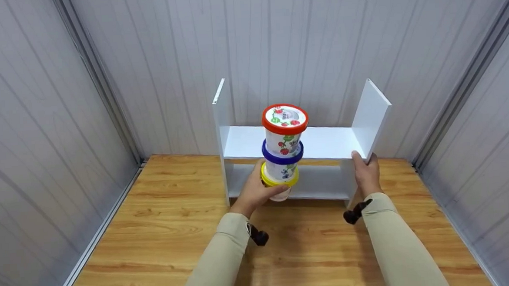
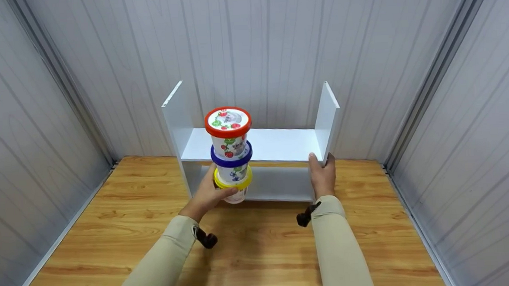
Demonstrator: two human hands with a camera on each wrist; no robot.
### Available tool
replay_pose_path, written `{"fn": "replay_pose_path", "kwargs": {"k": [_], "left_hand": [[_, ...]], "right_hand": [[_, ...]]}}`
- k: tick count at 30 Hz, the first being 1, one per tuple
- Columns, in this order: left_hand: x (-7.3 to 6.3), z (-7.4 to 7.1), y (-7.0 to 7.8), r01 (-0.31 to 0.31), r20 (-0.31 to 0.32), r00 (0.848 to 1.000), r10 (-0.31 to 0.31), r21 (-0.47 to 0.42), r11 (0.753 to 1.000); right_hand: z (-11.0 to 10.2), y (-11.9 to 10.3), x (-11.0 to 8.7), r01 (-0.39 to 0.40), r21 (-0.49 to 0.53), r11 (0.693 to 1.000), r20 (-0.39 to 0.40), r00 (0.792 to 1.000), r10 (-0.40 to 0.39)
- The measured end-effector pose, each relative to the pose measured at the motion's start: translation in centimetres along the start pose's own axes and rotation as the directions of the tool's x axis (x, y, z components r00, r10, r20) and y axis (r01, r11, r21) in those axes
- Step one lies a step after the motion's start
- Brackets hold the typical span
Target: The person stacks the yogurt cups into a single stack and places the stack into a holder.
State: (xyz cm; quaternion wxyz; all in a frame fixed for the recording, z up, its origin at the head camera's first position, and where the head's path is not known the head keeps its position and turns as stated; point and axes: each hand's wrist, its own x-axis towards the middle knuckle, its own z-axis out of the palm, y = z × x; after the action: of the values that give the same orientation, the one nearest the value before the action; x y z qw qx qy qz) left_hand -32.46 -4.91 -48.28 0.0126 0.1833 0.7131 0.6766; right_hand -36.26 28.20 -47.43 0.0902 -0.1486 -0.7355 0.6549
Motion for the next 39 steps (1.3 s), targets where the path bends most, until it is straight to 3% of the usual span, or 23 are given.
{"fn": "replay_pose_path", "kwargs": {"k": [4,11,28,39], "left_hand": [[0.2,-0.5,1.0,0.010,-0.007,1.000,-0.010,0.024,1.000],[0.6,-0.7,2.2,-0.035,0.017,0.999,0.034,0.029,0.999],[1.9,-1.4,4.7,-0.067,0.001,0.998,0.067,0.104,0.992],[2.8,-1.8,6.1,-0.051,-0.018,0.998,0.055,0.155,0.987]], "right_hand": [[0.2,0.1,0.1,-0.013,0.000,1.000,0.009,1.000,0.013],[0.5,0.7,0.2,0.043,-0.003,0.999,0.006,0.999,-0.043],[0.7,0.5,0.3,0.010,-0.001,1.000,0.014,1.000,-0.010],[0.4,0.6,0.2,-0.008,-0.014,1.000,0.013,1.000,0.008]]}}
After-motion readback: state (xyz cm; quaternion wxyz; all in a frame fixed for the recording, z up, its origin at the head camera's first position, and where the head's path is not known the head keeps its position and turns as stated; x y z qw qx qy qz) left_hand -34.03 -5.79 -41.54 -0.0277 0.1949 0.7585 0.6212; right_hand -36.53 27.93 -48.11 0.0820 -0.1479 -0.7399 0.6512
